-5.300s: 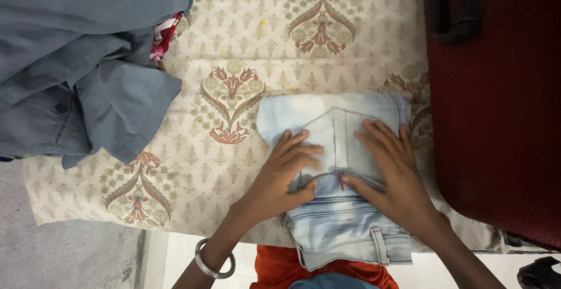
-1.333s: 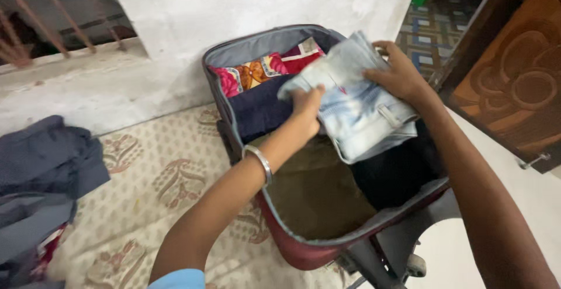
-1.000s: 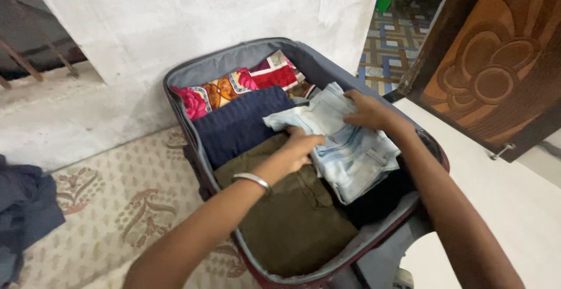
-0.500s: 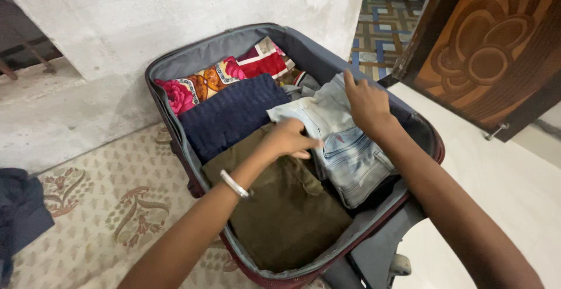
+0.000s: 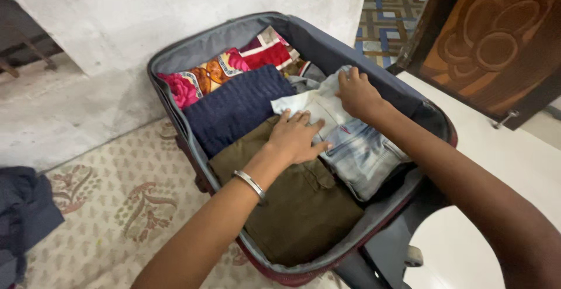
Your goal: The person picks up and folds clothes on a low surface and then places them into a suitcase.
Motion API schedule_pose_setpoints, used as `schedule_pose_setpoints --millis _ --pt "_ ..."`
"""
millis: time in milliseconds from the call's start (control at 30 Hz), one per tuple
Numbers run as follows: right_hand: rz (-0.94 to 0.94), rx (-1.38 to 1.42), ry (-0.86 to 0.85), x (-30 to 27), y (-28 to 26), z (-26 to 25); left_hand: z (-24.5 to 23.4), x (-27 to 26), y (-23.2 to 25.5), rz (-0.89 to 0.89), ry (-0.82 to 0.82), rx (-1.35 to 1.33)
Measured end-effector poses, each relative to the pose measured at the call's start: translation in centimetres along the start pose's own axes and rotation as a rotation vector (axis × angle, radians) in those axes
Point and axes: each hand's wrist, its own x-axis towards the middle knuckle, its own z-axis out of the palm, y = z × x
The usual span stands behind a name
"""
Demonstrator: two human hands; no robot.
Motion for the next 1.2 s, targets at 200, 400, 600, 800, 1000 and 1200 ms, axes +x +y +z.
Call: schedule_pose_setpoints --millis 200,400,600,800,1000,1200 --pt "0.039 0.062 -0.173 2.0 1.3 3.4 0.7 1.1 -0.7 0.002 -0.059 -0.007" --pt "0.208 0.104 -0.190 0.8 -1.7 2.4 1.0 0.3 -1.3 0.049 0.083 -0.031" --pt "0.072 -0.024 -0.015 -0.5 -5.2 0.0 -0.7 0.0 -1.9 -0.151 0.134 -0.041" --pt "0.215 0.161 -0.278 -0.2 -5.7 0.8 -1.5 -0.7 -1.6 -0.296 -0.062 -0.058" --pt "0.018 0.140 -0.164 -0.3 -7.0 1.4 -0.4 -0.2 -3.1 -0.190 -0.013 -0.081" --pt "0.001 0.100 -0.205 -0.4 -7.2 1.9 -0.4 -0.3 -3.8 -0.239 -0.120 -0.196"
